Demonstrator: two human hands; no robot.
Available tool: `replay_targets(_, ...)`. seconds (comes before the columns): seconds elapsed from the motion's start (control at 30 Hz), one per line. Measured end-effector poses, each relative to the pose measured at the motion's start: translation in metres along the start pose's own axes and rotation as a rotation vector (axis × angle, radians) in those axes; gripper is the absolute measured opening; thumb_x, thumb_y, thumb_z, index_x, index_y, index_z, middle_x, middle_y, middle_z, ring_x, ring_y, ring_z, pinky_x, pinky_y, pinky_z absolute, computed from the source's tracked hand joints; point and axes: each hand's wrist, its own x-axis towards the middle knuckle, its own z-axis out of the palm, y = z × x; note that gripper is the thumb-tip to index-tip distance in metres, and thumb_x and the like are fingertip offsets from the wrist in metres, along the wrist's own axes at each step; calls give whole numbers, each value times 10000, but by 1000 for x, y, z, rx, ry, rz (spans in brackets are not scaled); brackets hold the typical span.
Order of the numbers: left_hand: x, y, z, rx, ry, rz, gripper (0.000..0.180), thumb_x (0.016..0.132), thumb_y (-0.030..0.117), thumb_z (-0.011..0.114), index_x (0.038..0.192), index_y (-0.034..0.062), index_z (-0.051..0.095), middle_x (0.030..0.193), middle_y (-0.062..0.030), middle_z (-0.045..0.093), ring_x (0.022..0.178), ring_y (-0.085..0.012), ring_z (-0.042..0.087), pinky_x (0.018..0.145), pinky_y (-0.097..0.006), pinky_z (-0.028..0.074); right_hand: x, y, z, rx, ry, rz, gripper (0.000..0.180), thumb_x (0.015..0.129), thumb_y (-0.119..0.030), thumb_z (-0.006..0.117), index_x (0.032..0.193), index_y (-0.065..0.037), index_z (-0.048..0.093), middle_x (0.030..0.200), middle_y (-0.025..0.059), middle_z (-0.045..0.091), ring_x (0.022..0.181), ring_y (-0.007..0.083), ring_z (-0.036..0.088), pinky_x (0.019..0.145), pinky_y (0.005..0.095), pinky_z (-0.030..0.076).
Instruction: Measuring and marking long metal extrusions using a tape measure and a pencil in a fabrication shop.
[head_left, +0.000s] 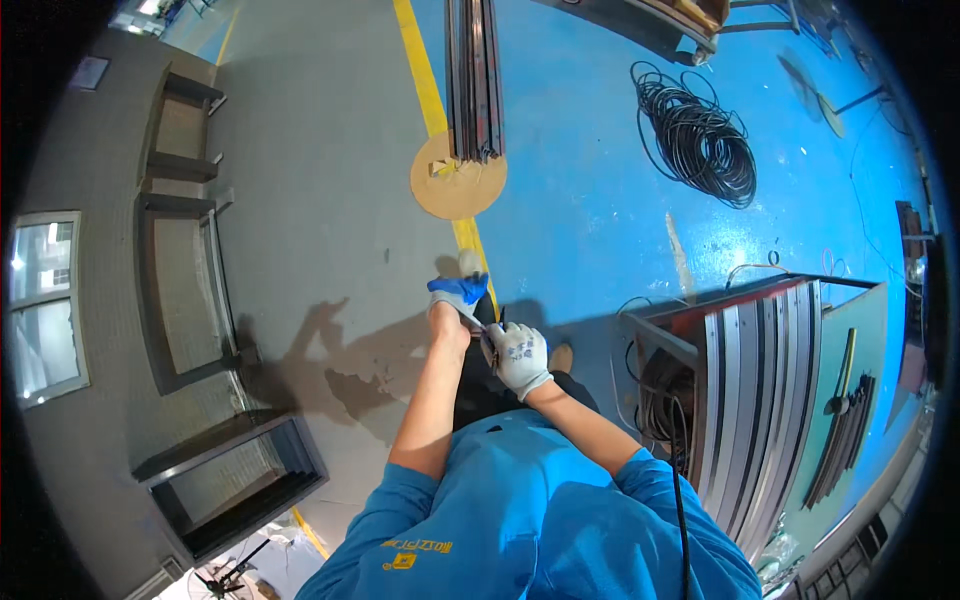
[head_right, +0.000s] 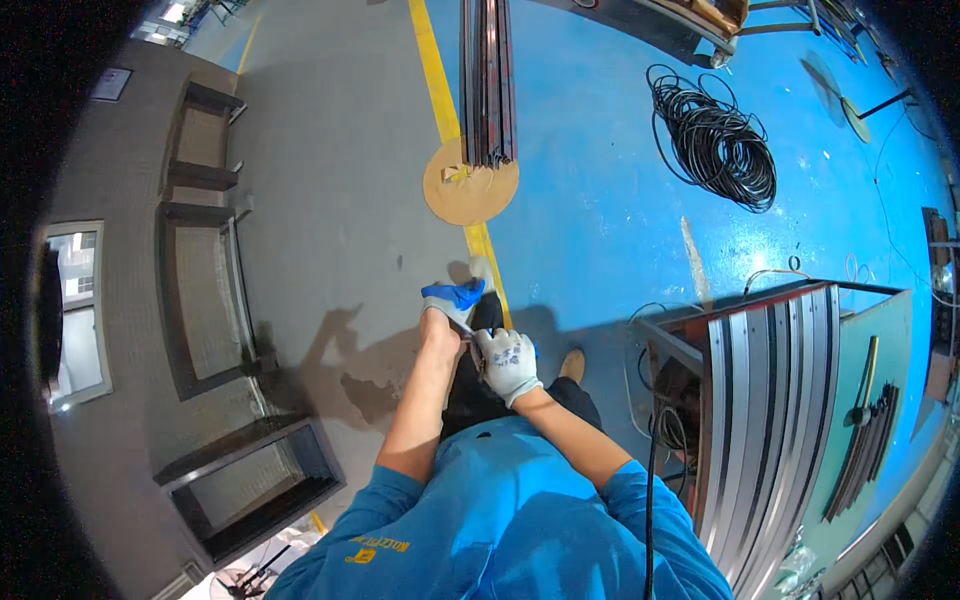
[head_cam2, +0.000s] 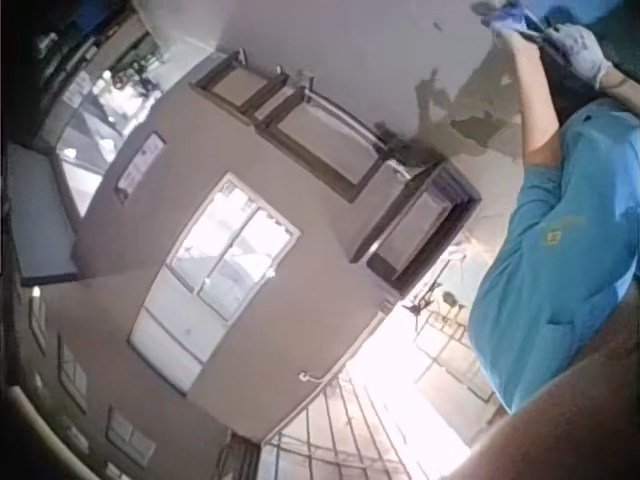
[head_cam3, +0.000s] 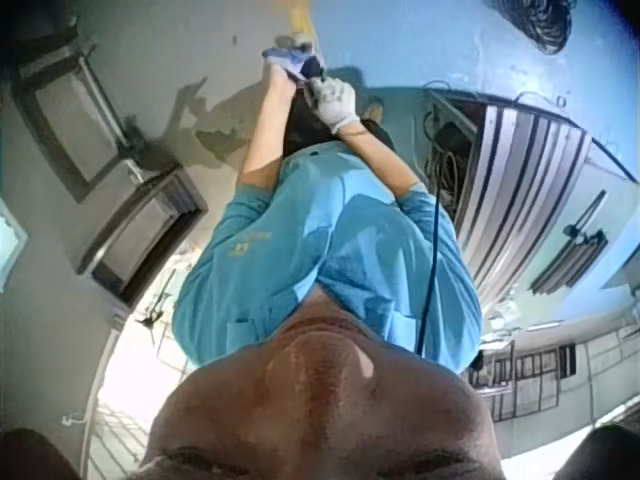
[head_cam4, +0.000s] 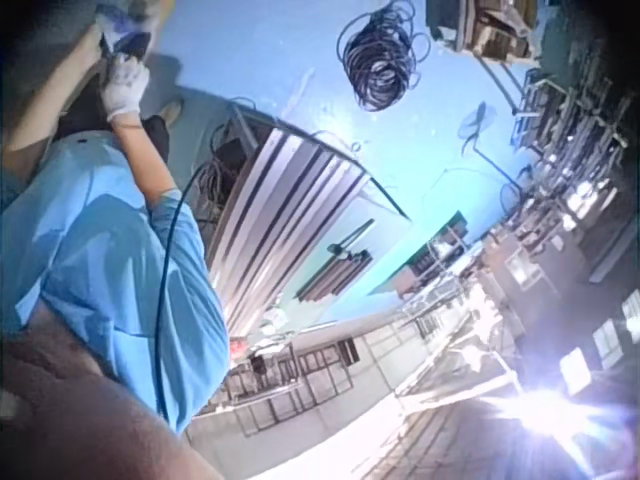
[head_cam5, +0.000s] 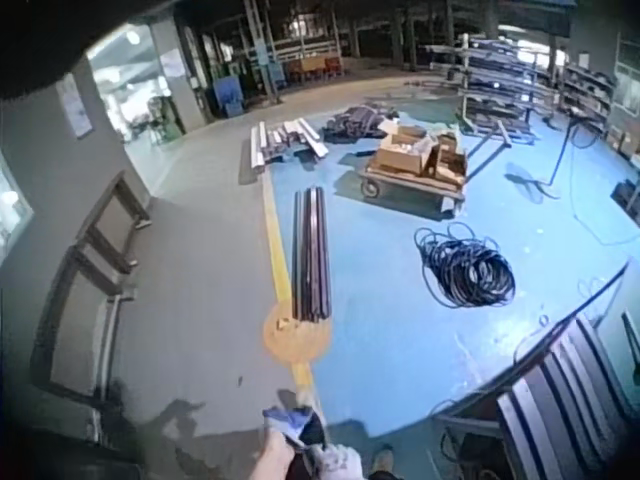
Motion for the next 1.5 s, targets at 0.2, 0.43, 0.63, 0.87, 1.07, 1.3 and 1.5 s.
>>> replay_targets(0.2, 215, 32, 33, 393, -159, -9, 438, 890, 262, 805, 1232, 46, 637, 1060, -123, 702, 809, -292, 635, 809, -486, 548, 164, -16, 17, -93, 41, -44, 151, 897, -249, 675, 979, -122, 689, 795, 144, 675, 677, 368, 659, 623, 475, 510)
replay_targets(0.43, 392, 36, 21, -617, -310, -270, 615, 1004, 416, 633, 1474, 34, 527, 1394, -194, 630, 1255, -390, 579, 1077, -575, 484, 302, -47, 29, -180, -149, 154, 152, 886, -255, 676, 939, -113, 664, 770, 159, 674, 632, 381, 647, 585, 475, 506)
replay_targets(0.63, 483, 41, 41, -835, -363, -824, 598, 957, 482, 694, 1439, 143, 592, 1360, -143, 677, 1139, -407, 650, 941, -581, 531, 375, -25, 64, -142, -79, 307, 167, 888, -265, 673, 956, -113, 662, 761, 164, 678, 637, 381, 651, 583, 488, 502)
replay_targets(0.87, 522, 145, 69, -419, -178, -370, 669, 962, 435, 714, 1539, 184, 486, 1507, -75, 544, 1337, -340, 530, 1039, -548, 461, 462, -26, 71, -10, -1, 213, 160, 906, -234, 643, 998, -104, 661, 773, 159, 676, 638, 379, 646, 580, 483, 497)
replay_targets(1.07, 521, 273, 137, -401, 82, -368, 458, 982, 457, 686, 1379, 247, 592, 1362, -37, 574, 1232, -264, 557, 960, -466, 458, 498, -50, 67, -3, -196, 89, 177, 922, -246, 650, 1024, -102, 664, 743, 147, 660, 634, 373, 633, 567, 479, 468)
replay_targets(1.3, 747, 24, 69, 205, 108, -458, 201, 943, 329, 714, 961, 131, 735, 706, -21, 691, 629, -172, 663, 555, -339, 526, 575, 101, 140, 435, -5, 591, 196, 924, -195, 689, 1078, -80, 730, 884, 130, 748, 693, 358, 668, 608, 427, 500)
replay_targets(1.5, 938, -136, 85, 1407, 94, -7, 479, 895, 512, 689, 1121, 89, 697, 988, -179, 765, 923, -439, 712, 810, -522, 554, 590, 249, 249, 412, 51, 588, 235, 893, -152, 736, 1114, -71, 723, 836, 119, 702, 660, 345, 649, 625, 412, 511)
